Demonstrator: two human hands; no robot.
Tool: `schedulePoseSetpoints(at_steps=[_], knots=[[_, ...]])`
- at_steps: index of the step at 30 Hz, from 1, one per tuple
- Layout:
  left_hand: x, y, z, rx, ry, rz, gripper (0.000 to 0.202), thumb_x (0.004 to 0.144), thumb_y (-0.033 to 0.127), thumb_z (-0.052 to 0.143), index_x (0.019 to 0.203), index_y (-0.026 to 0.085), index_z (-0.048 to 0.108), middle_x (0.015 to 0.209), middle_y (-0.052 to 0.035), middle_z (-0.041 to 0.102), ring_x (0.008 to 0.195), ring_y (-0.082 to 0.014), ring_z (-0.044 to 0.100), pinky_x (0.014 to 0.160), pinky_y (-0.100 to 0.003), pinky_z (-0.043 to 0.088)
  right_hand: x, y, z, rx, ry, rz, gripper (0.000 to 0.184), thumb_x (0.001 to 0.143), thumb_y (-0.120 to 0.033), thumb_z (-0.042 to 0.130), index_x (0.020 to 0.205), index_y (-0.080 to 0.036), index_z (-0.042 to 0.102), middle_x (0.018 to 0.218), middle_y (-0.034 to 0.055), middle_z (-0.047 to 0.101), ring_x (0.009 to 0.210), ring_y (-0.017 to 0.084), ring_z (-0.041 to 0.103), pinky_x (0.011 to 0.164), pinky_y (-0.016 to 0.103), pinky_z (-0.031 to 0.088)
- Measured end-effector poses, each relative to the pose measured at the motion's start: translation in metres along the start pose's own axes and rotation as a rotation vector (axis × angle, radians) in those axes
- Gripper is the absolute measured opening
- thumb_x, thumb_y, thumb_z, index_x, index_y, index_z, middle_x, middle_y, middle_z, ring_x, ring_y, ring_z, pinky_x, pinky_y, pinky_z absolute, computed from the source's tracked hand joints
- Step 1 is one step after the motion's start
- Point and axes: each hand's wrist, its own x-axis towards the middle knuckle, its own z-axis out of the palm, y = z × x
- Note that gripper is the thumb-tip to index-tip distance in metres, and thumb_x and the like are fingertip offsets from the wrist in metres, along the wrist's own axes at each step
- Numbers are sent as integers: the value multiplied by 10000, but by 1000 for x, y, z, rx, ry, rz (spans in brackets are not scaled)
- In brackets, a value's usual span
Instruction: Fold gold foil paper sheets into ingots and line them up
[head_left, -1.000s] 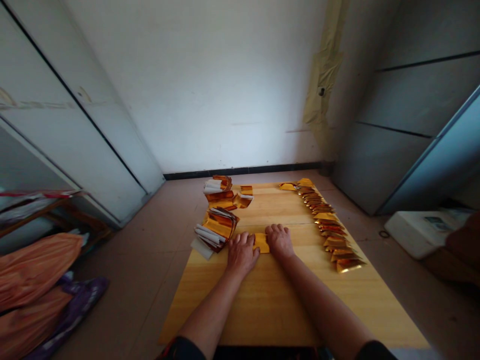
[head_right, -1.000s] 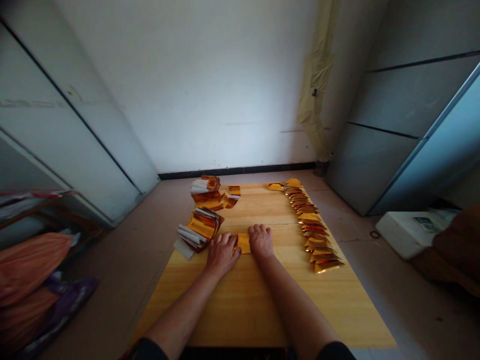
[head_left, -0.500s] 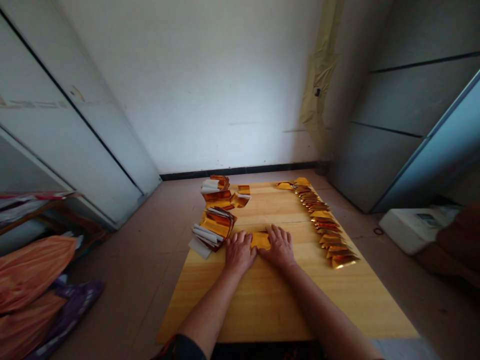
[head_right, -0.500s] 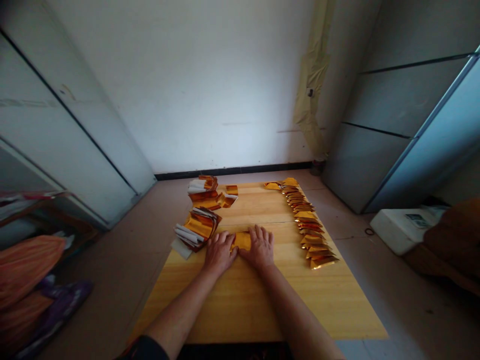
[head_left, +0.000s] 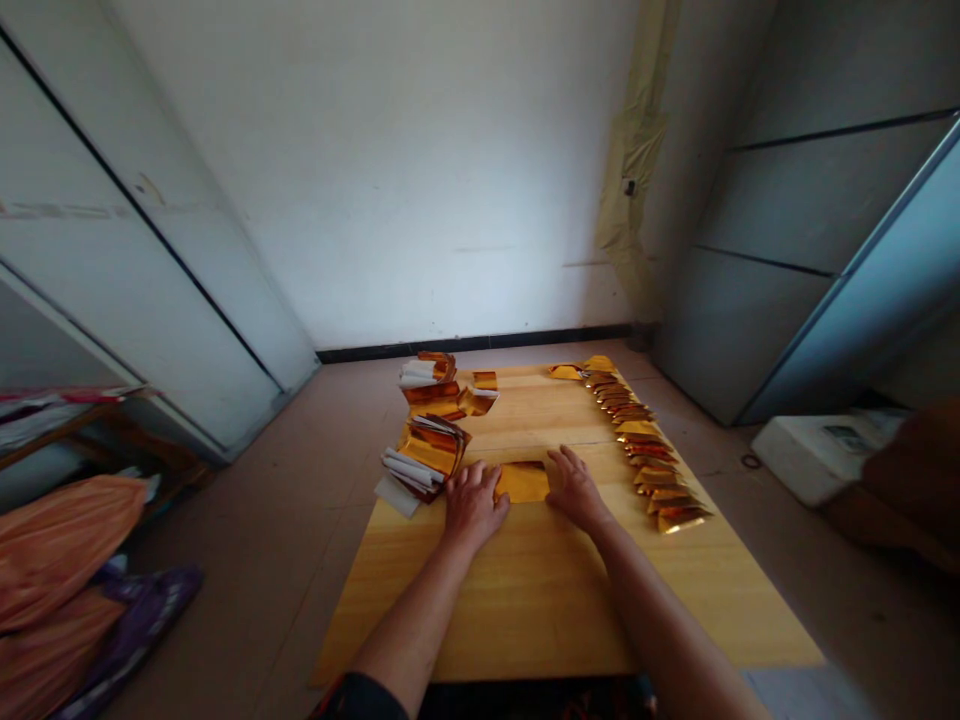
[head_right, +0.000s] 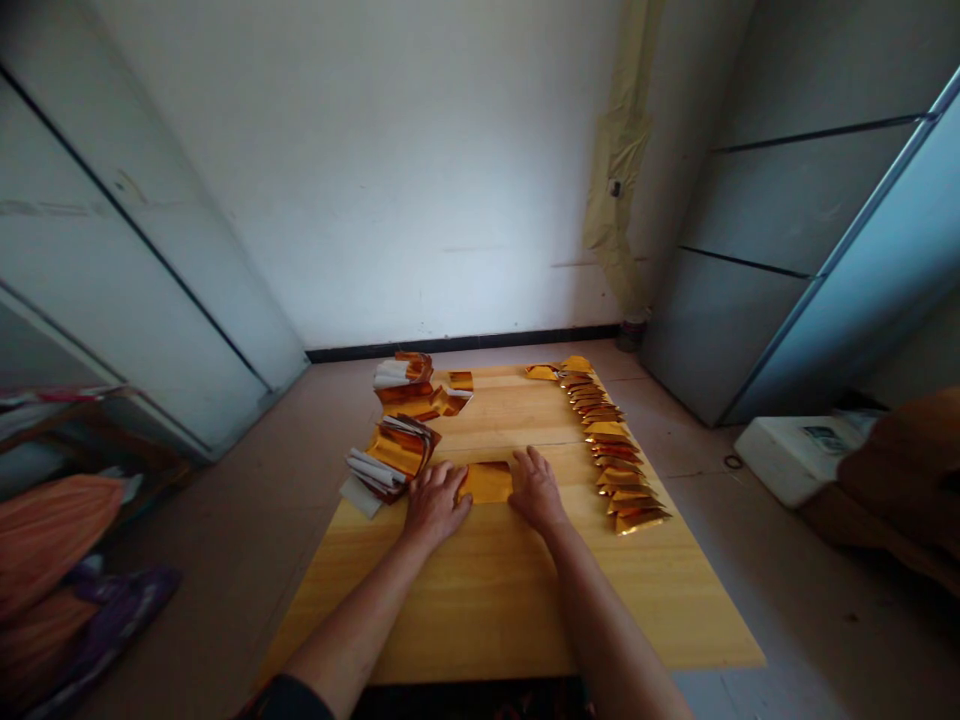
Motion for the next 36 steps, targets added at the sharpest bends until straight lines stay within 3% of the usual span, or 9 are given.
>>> schedulePoseSetpoints(at_steps=[7,14,18,20,22,28,36], knots=[[0,-4,3,10,-27,14,495,796,332,506,1290,300,502,1352,-59,467,1195,-277,412,975,-460,325,3,16,3,72,17,-55,663,627,-37,510,1280,-152,506,1373,124,473,1278,215,419,1049,354,357],[-1,-5,0,52,-83,47,536,804,274,433,1339,287,448,1400,-60,430,1225,-278,385,980,-477,319,0,11,-2,92,36,-61,649,613,-26,533,1251,-144,523,1372,145,461,1264,231,432,1041,360,366],[-1,-5,-3,85,-114,58,550,813,262,410,1362,286,410,1418,-60,407,1225,-271,383,989,-470,313,-15,0,-12,144,185,-277,520,711,-117,559,1223,-205,537,1415,117,409,1284,247,388,1011,423,381],[0,-6,-6,96,-146,63,561,809,267,417,1369,292,394,1412,-55,409,1213,-270,390,982,-459,321,-21,-4,-16,119,157,-448,440,748,-154,571,1182,-231,571,1352,93,488,1264,249,397,1014,439,362],[1,-7,-9,98,-175,74,565,806,269,423,1369,304,389,1412,-44,408,1208,-267,390,976,-449,327,-25,-8,-18,69,80,-532,407,761,-181,597,1165,-229,589,1275,88,562,1220,253,433,1011,438,346],[5,-12,-10,95,-213,80,559,800,253,411,1352,338,408,1439,-9,386,1224,-256,384,987,-447,320,-24,-11,-18,-20,-24,-483,184,824,-233,577,989,-229,657,1144,68,639,1071,222,526,944,388,360],[9,-13,-8,66,-222,53,539,810,326,419,1349,332,425,1442,-7,386,1241,-265,374,1004,-449,318,-26,-10,-20,-12,-17,-476,175,845,-238,560,986,-230,662,1151,59,639,1074,208,525,951,362,340]])
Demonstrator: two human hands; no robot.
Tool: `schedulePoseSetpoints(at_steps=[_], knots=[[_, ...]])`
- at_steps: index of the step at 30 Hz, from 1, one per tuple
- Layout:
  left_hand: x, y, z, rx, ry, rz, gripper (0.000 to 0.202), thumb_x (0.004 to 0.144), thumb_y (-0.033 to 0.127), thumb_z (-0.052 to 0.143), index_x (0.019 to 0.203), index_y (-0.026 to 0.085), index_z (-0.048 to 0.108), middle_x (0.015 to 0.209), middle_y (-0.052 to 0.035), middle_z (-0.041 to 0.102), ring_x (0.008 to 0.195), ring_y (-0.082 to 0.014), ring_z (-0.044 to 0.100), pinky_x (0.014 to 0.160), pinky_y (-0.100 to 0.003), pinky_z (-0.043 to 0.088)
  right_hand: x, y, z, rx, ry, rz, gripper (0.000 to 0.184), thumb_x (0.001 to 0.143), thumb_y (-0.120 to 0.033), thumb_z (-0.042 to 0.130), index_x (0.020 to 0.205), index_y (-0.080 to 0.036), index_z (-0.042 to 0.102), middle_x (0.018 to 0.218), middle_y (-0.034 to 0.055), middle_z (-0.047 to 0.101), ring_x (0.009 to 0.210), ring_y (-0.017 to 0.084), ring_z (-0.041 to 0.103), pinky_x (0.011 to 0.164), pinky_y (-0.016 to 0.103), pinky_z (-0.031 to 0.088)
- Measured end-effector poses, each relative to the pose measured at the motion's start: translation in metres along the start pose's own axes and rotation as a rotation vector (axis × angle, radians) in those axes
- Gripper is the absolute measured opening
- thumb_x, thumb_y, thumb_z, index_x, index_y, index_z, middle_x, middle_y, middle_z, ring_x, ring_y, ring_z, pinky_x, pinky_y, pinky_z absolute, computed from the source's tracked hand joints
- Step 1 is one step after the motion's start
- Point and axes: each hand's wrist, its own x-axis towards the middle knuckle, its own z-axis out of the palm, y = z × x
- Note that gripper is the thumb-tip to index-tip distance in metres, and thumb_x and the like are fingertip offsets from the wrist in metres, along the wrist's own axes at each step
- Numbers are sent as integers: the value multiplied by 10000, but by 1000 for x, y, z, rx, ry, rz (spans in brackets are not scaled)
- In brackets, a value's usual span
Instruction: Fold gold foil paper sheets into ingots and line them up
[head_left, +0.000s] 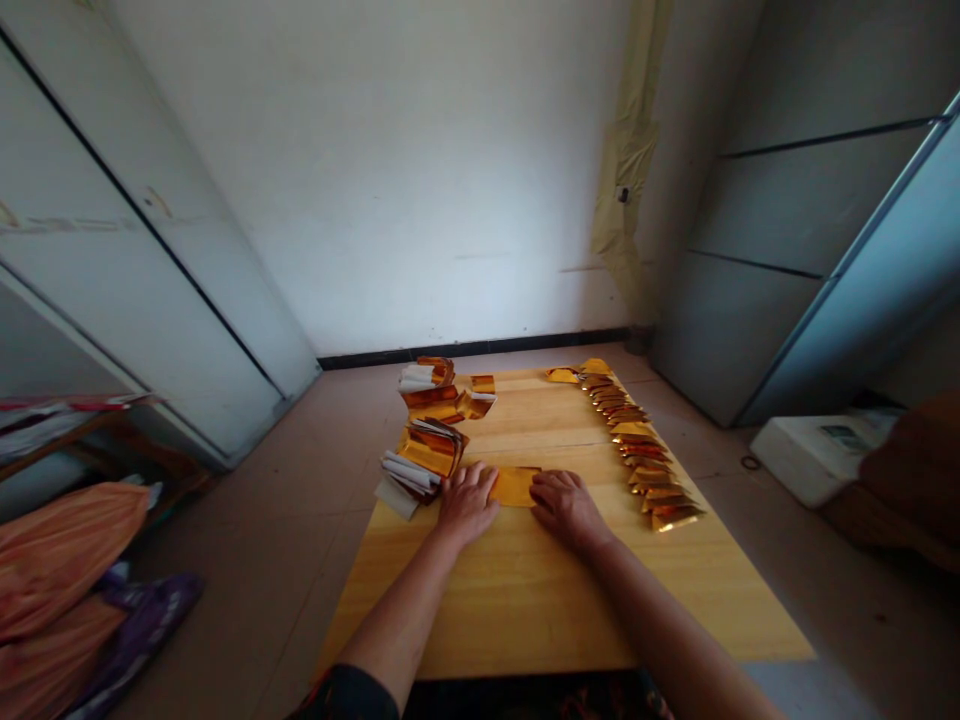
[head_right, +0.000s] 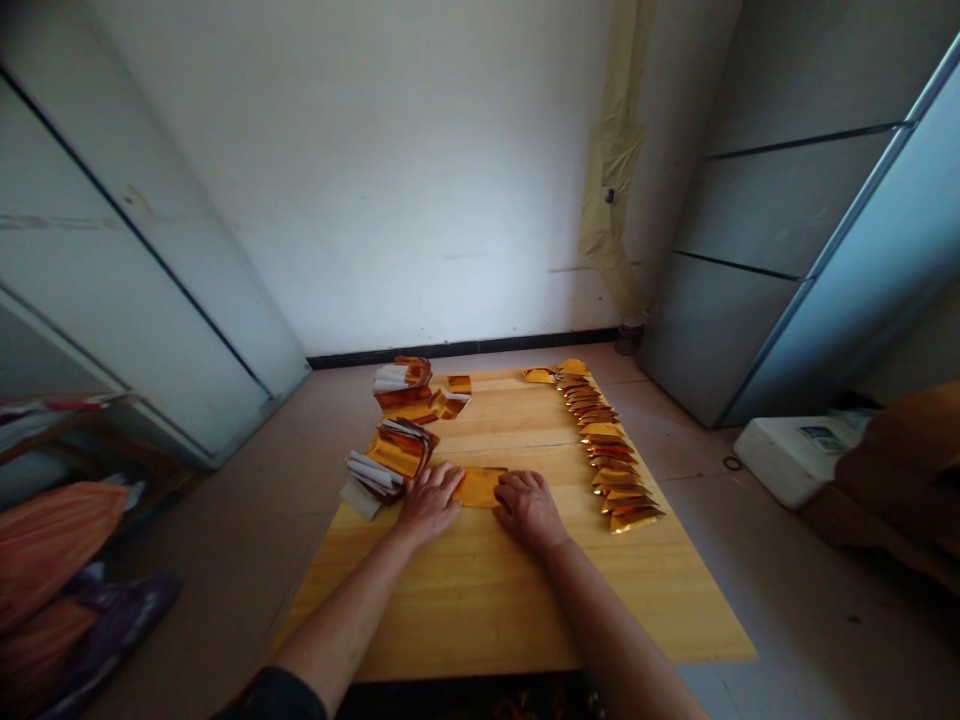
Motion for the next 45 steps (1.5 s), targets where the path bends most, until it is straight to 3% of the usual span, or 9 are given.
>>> schedulePoseSetpoints(at_steps=[5,11,16,22,32,38,40,45], knots=[[4,-4,-5,-3,-37,17,548,791,261,429,1333,343,443,1435,1,397,1235,-258,389,1000,-448,325,1,5,2,-4,-9,-1,173,844,-255,579,997,-236,657,1169,46,632,1079,200,516,949,350,329],[5,-2,-11,-20,-5,64,628,711,542,579,1285,299,497,1349,-47,467,1197,-295,415,980,-447,354,6,9,-2,-38,-70,-15,147,875,-290,548,969,-249,654,1117,44,644,1052,201,513,904,342,319],[4,-4,-7,-24,85,121,555,742,539,582,1232,284,532,1267,-54,520,1134,-269,454,968,-412,362,5,4,-9,-54,-90,-51,155,867,-344,556,949,-233,626,1076,49,635,1025,202,498,880,333,302],[10,-10,-4,-31,47,132,685,655,619,645,1241,285,524,1293,-61,497,1157,-288,442,986,-431,356,12,5,-9,-95,-121,-46,175,854,-368,570,943,-223,610,1016,45,625,968,197,492,841,324,299],[7,-4,-12,-8,56,136,521,729,527,638,1177,277,545,1220,-62,531,1129,-271,457,955,-415,376,22,12,-10,-177,-147,-71,239,950,-345,418,1008,-248,629,1030,49,636,960,188,506,831,318,316],[2,4,-12,4,91,93,362,844,408,542,1186,289,545,1227,-51,538,1142,-253,446,956,-405,353,18,3,-6,-195,-73,-58,312,890,-374,512,1166,-245,582,1171,95,599,1049,234,480,896,372,308],[0,5,-8,6,100,86,372,859,391,523,1221,303,524,1278,-48,513,1163,-253,434,959,-408,349,16,2,-3,-212,-32,-74,226,916,-304,473,1076,-251,623,1186,88,595,1067,228,470,919,383,291],[-8,3,2,-9,148,83,415,844,361,549,1254,309,510,1341,-51,479,1193,-264,418,983,-445,335,15,3,0,-145,-110,-109,221,936,-238,442,883,-227,657,923,45,658,918,172,523,826,300,328]])
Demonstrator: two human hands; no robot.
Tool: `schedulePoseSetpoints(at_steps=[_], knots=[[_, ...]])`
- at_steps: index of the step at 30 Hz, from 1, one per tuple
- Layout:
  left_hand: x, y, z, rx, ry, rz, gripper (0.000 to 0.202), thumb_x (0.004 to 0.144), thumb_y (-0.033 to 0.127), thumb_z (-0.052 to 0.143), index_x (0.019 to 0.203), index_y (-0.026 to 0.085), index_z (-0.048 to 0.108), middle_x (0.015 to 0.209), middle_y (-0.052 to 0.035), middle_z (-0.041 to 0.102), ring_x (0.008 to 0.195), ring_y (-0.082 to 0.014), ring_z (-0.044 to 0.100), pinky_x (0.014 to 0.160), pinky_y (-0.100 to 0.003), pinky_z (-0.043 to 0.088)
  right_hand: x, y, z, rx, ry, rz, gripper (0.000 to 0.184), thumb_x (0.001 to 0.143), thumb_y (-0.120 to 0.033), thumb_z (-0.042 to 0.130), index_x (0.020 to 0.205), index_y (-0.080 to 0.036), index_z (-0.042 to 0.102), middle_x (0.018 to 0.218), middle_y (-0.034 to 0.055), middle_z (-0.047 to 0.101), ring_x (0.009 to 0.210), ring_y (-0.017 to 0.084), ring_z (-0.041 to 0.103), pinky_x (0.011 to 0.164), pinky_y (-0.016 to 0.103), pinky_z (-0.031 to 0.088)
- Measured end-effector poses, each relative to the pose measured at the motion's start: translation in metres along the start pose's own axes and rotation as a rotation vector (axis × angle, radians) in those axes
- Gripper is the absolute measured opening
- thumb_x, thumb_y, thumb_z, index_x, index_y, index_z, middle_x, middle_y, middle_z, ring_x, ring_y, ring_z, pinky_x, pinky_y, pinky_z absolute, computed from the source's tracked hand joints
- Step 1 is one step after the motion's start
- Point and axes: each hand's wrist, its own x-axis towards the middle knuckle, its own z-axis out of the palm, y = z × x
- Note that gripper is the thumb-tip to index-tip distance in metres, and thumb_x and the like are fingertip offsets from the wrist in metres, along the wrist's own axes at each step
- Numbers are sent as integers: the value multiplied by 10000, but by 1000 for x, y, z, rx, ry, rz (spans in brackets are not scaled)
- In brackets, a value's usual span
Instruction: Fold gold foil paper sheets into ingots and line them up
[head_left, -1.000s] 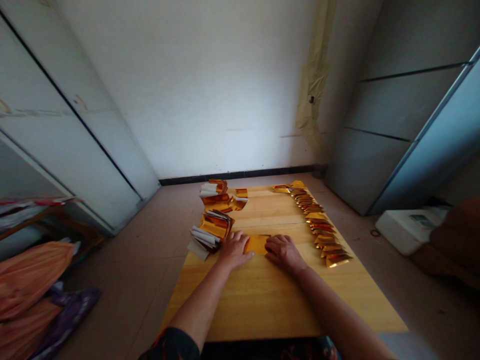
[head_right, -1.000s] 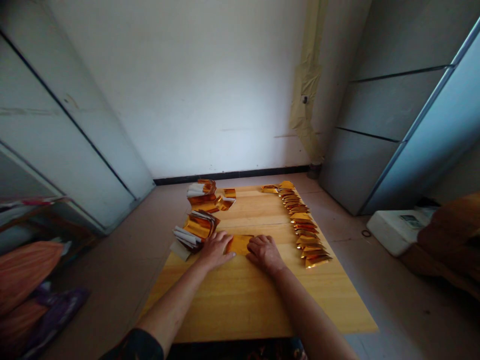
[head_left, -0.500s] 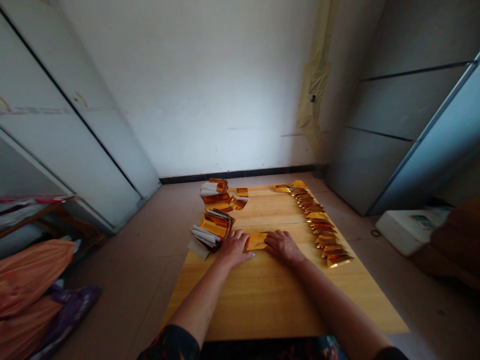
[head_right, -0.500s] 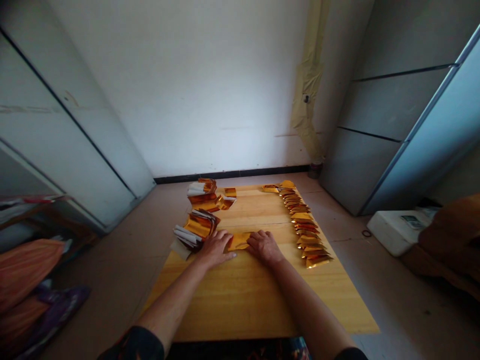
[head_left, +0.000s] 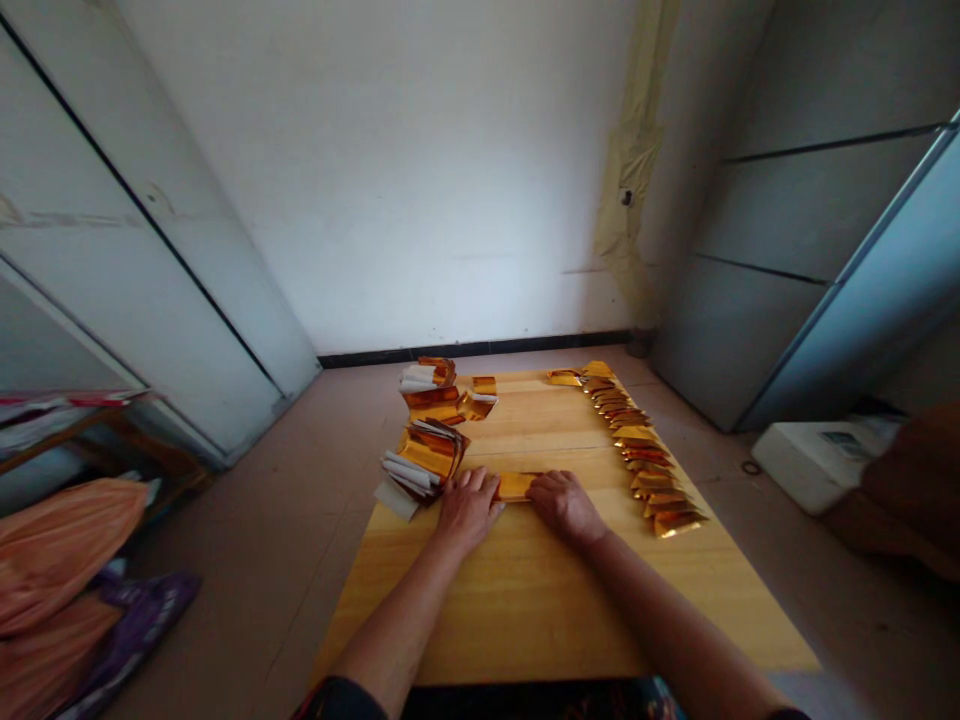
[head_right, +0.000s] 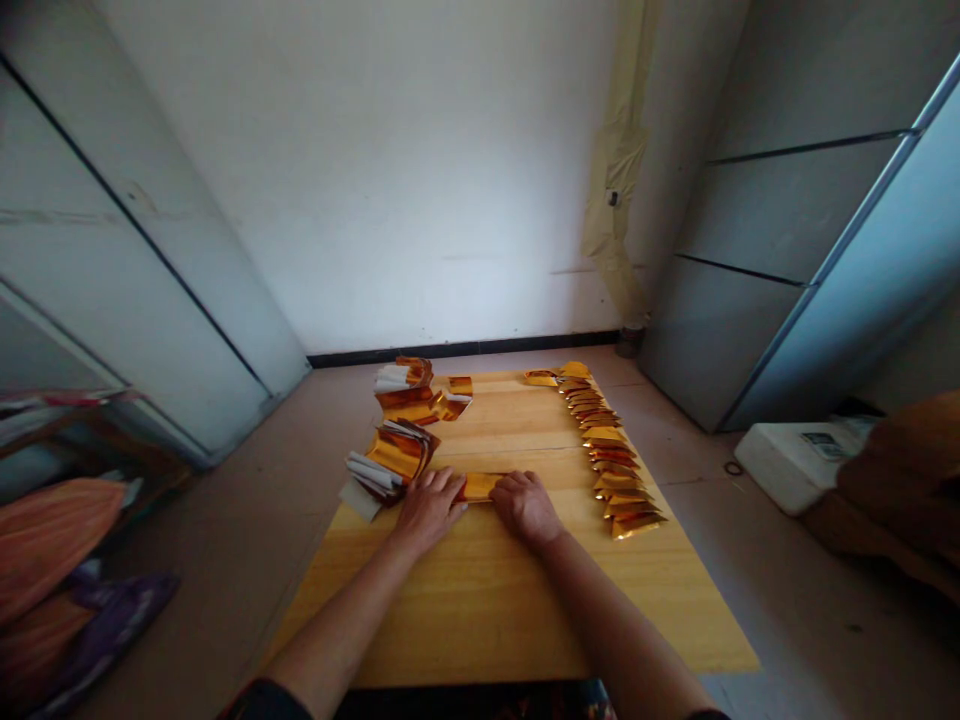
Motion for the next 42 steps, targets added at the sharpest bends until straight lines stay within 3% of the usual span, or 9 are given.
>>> schedulePoseSetpoints(at_steps=[4,7,12,16,23,31,42], knots=[[-4,1,2,-141,104,73,385,807,226,576,1189,270,570,1263,-54,545,1151,-237,458,999,-414,349,2,2,1,76,21,51,220,923,-246,467,858,-229,676,911,35,656,915,164,529,812,283,342],[0,2,6,-324,103,143,274,810,110,518,1013,232,655,1070,-44,647,1028,-182,541,935,-323,416,3,4,4,137,49,96,202,904,-248,495,865,-233,693,940,41,659,925,164,542,824,284,360],[15,5,9,-441,97,8,221,839,113,478,909,207,666,941,-28,686,932,-153,594,862,-266,450,4,10,12,249,91,164,195,877,-235,506,946,-231,688,949,34,682,893,164,586,806,273,404],[25,9,8,-391,57,-62,216,872,163,451,940,213,651,963,-20,685,945,-148,594,856,-252,433,7,12,17,232,136,318,264,883,-239,470,1083,-219,642,1015,44,698,926,176,614,823,279,424],[30,21,9,-149,26,-190,203,906,243,422,1007,218,596,977,-39,671,934,-165,597,786,-258,422,18,3,12,32,49,527,242,892,-263,467,1067,-199,622,935,70,703,888,191,628,781,283,393],[29,27,12,-58,41,-202,252,901,239,430,1123,212,546,1007,-65,661,969,-189,593,811,-282,432,20,2,13,-42,38,525,137,876,-260,509,941,-210,619,884,49,691,869,181,609,742,277,333],[26,29,13,7,58,-216,229,893,249,439,1097,219,539,991,-63,624,965,-203,561,813,-301,434,20,0,10,-37,37,546,127,869,-250,514,900,-208,630,849,47,689,851,174,597,721,269,309]])
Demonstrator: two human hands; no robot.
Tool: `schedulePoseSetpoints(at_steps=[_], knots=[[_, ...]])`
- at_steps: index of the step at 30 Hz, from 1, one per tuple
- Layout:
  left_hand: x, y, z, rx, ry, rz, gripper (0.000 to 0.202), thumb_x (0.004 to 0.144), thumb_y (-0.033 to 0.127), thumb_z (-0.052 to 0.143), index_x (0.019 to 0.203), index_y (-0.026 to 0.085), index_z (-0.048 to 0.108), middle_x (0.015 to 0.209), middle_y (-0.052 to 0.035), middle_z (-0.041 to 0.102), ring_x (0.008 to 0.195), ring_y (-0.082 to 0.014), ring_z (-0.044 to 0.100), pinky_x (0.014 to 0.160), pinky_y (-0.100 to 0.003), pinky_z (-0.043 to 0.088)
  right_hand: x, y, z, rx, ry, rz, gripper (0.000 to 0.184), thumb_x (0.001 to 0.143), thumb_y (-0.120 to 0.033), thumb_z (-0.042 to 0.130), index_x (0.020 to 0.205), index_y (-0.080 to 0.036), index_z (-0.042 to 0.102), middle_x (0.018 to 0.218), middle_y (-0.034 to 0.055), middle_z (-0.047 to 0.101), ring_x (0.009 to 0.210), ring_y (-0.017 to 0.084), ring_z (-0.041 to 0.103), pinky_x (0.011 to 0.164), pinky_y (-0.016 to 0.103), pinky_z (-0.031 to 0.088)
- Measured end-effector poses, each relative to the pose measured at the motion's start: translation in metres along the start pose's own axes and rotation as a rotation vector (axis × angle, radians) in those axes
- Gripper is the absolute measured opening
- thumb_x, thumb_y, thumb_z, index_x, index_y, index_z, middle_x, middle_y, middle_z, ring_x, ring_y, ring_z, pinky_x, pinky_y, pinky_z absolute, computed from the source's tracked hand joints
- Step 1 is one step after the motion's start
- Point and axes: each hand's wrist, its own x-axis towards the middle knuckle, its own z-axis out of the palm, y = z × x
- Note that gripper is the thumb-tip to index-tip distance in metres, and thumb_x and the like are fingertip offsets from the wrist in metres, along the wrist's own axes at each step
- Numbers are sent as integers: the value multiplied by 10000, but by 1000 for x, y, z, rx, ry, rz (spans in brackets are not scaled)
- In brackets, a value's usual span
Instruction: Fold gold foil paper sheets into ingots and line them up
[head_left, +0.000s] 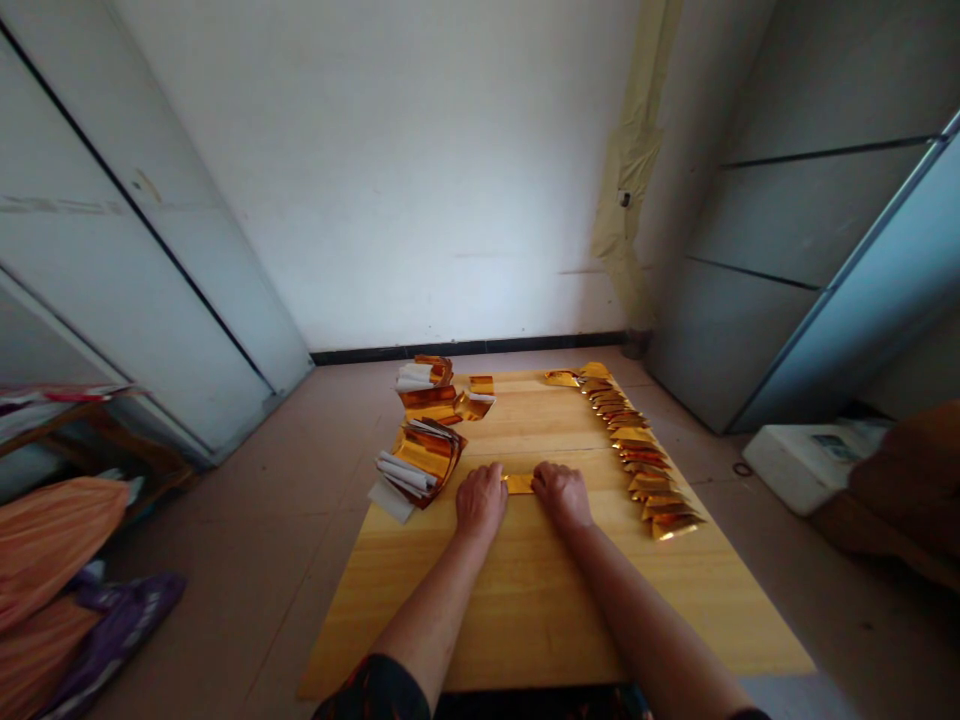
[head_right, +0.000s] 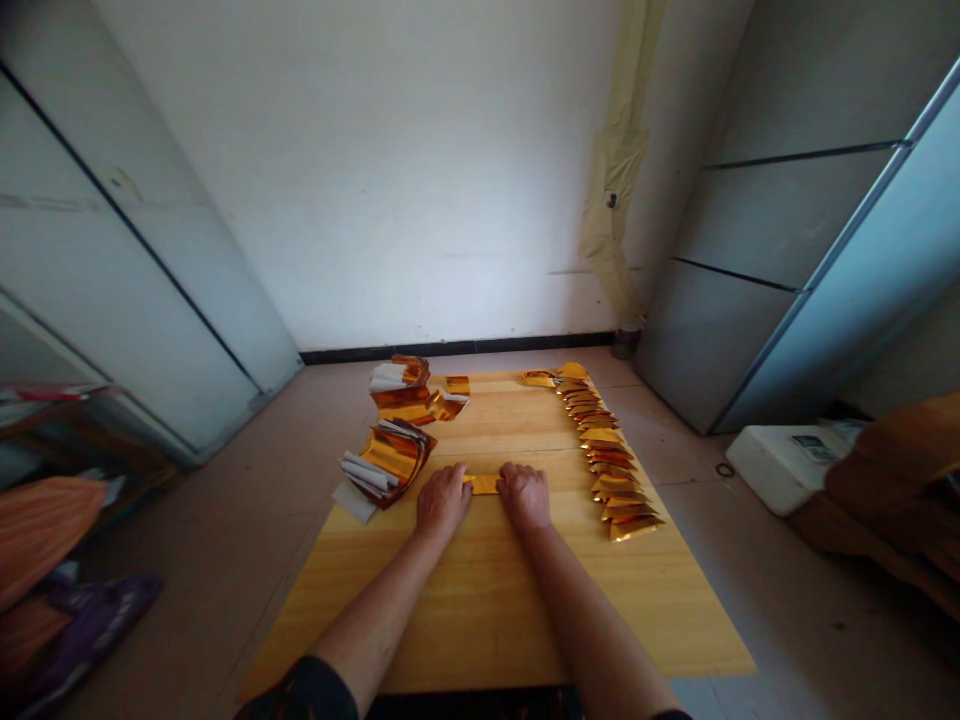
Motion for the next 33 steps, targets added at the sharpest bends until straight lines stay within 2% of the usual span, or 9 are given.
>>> schedulePoseSetpoints(at_steps=[4,8,14,17,21,23,28,33], knots=[[-2,1,0,16,27,-33,197,879,275,474,1056,222,541,972,-61,587,948,-209,541,765,-299,431,-1,0,1,1,27,-21,132,873,-243,507,881,-209,634,848,40,677,834,165,591,706,269,299],[-2,2,-3,38,44,5,163,891,282,447,954,241,591,973,-58,556,967,-215,513,762,-307,416,-3,-2,-4,8,24,-34,153,886,-249,496,857,-214,642,892,39,655,852,159,584,695,271,294],[2,-5,-5,-69,23,-19,107,836,259,522,865,214,614,937,-55,587,971,-221,505,819,-346,374,-3,-9,-9,-12,22,57,154,885,-250,486,868,-225,637,939,61,633,915,192,542,707,297,292],[1,-10,-5,-123,33,-42,87,803,236,557,861,228,622,963,-39,589,1014,-225,486,843,-361,346,-7,-17,-6,-35,68,101,128,841,-326,545,857,-224,621,972,66,611,951,222,502,731,319,291],[-3,-11,-4,-155,46,-46,90,798,258,574,871,229,618,980,-38,580,1030,-227,474,859,-371,325,-12,-33,-2,-50,136,165,318,760,-495,602,881,-201,595,982,84,591,975,257,471,794,364,287],[-4,-10,-5,-166,38,-42,104,792,276,589,881,229,614,987,-39,573,1028,-226,472,861,-370,321,-13,-38,1,-49,155,183,373,732,-529,614,895,-195,588,990,95,586,984,268,464,810,375,283],[-4,-13,-6,-202,24,-46,117,783,283,603,888,234,619,988,-34,572,1025,-223,473,868,-363,317,-12,-36,5,-21,165,202,317,715,-460,632,883,-197,582,996,92,586,978,261,462,810,366,278],[-3,-18,-5,-240,3,-32,137,771,240,596,901,246,637,991,-28,578,1031,-213,479,872,-355,322,-11,-26,3,60,127,208,121,742,-289,583,830,-207,591,976,61,604,967,228,477,792,333,276]])
